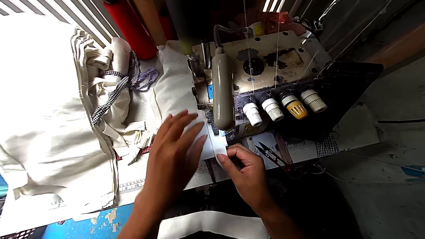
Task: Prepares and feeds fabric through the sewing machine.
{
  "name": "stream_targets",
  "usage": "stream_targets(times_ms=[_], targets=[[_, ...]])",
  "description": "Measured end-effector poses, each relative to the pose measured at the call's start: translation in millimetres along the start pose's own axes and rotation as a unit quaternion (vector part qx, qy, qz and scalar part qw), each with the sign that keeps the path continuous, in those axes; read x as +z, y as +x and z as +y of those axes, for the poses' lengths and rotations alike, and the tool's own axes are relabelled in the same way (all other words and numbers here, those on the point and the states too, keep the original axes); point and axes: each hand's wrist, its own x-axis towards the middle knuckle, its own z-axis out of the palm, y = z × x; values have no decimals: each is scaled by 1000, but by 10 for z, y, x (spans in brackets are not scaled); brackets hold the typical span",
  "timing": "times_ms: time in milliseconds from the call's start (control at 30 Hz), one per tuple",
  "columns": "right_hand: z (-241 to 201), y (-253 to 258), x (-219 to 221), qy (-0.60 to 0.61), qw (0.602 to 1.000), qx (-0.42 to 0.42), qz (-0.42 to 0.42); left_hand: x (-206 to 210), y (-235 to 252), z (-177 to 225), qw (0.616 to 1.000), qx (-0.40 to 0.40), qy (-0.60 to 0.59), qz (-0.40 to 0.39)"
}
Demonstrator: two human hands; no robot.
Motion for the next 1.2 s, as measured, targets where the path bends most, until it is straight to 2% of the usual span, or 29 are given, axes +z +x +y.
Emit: stream_targets(times_ms=[133, 267, 467, 667, 1200], targets=[[39, -215, -105, -69, 998, -7, -7, 100, -395, 222, 1000, -2, 5, 25], [-76, -257, -156, -58, 998, -7, -3, 204, -522, 216, 999, -5, 2, 44], [-140, -210, -129, 3, 1000, 10, 2, 187, -490, 204, 999, -6, 7, 39], [-14, -243, -88, 7, 999, 45, -1, 173, -466, 192, 1000, 0, 9, 26], [-71, 55, 33, 8, 1000, 21, 22, 203, -137, -18, 999, 1, 39, -20]])
